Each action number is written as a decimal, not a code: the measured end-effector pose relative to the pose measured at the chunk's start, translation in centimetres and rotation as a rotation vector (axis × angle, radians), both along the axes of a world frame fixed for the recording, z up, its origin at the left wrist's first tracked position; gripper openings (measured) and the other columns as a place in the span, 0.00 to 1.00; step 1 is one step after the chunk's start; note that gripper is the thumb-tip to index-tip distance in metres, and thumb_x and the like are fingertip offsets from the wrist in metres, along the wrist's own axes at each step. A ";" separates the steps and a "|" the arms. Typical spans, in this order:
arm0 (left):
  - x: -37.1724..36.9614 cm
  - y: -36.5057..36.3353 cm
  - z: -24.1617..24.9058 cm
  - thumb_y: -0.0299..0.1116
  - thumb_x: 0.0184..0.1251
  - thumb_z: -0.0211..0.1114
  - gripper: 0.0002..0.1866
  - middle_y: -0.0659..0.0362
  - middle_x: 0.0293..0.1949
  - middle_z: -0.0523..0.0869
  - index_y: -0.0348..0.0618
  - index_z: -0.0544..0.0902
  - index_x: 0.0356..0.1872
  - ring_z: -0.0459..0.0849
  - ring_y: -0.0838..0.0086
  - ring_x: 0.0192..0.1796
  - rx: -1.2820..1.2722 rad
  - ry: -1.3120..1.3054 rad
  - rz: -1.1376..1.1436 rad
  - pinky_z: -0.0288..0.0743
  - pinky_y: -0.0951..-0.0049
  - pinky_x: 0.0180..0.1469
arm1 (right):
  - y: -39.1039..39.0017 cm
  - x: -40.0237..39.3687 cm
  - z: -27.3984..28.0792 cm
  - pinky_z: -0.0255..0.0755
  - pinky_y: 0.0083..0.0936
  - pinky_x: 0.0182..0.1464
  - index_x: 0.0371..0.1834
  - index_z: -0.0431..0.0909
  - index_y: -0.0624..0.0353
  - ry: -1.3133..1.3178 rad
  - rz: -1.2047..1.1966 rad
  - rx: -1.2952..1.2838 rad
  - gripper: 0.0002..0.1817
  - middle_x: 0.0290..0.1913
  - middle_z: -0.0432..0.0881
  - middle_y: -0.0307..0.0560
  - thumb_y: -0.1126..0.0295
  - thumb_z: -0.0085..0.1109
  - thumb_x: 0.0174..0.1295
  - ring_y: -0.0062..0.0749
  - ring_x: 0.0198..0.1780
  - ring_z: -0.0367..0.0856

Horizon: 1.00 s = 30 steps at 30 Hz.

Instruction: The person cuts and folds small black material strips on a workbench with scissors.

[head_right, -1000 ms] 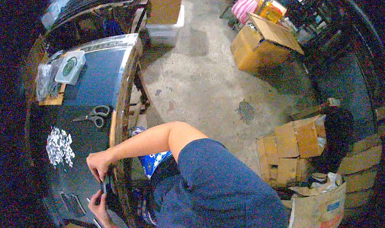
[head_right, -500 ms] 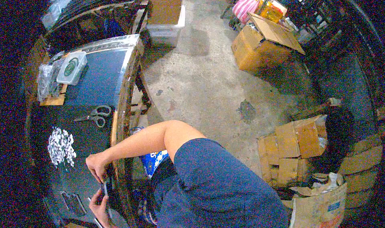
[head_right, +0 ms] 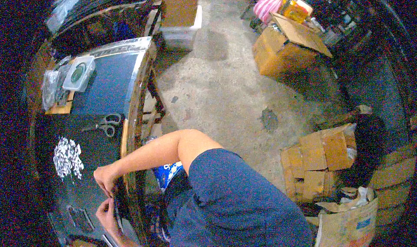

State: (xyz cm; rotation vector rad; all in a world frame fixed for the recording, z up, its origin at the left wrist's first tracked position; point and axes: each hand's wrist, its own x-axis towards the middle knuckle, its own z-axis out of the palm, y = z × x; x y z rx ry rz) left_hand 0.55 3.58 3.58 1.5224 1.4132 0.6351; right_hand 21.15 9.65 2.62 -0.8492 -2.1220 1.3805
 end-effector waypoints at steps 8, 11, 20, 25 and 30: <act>1.6 0.5 0.3 0.33 0.58 0.70 0.11 0.59 0.28 0.87 0.31 0.86 0.33 0.82 0.79 0.31 -0.010 -0.019 -0.074 0.75 0.78 0.36 | 0.2 1.0 -1.3 0.77 0.30 0.38 0.40 0.85 0.57 0.028 -0.040 0.229 0.23 0.31 0.86 0.48 0.57 0.73 0.40 0.34 0.33 0.84; 1.4 0.6 0.7 0.30 0.59 0.69 0.10 0.57 0.27 0.87 0.31 0.86 0.34 0.83 0.78 0.31 -0.111 -0.122 -0.063 0.77 0.78 0.35 | 0.2 0.1 -0.3 0.74 0.21 0.32 0.43 0.83 0.63 0.037 0.056 -0.033 0.18 0.25 0.83 0.44 0.71 0.68 0.46 0.20 0.27 0.80; 0.9 -0.1 -0.1 0.29 0.59 0.69 0.08 0.58 0.27 0.87 0.33 0.86 0.32 0.83 0.79 0.29 -0.180 -0.229 -0.013 0.77 0.78 0.34 | -0.3 0.7 0.6 0.71 0.17 0.30 0.45 0.81 0.65 -0.025 0.019 -0.122 0.18 0.23 0.81 0.38 0.76 0.69 0.49 0.15 0.25 0.76; 0.7 0.3 -0.6 0.29 0.58 0.69 0.08 0.58 0.27 0.87 0.33 0.87 0.33 0.83 0.79 0.29 -0.210 -0.259 -0.019 0.76 0.78 0.34 | -0.6 0.9 0.3 0.73 0.20 0.32 0.45 0.82 0.63 -0.070 0.007 -0.095 0.18 0.28 0.83 0.41 0.76 0.70 0.48 0.18 0.29 0.79; 0.4 0.6 -0.8 0.30 0.58 0.70 0.08 0.57 0.28 0.87 0.33 0.87 0.33 0.84 0.79 0.30 -0.274 -0.304 -0.011 0.77 0.78 0.35 | -1.3 1.8 1.1 0.75 0.32 0.45 0.46 0.81 0.60 -0.121 0.023 0.357 0.23 0.40 0.81 0.49 0.75 0.72 0.42 0.42 0.43 0.80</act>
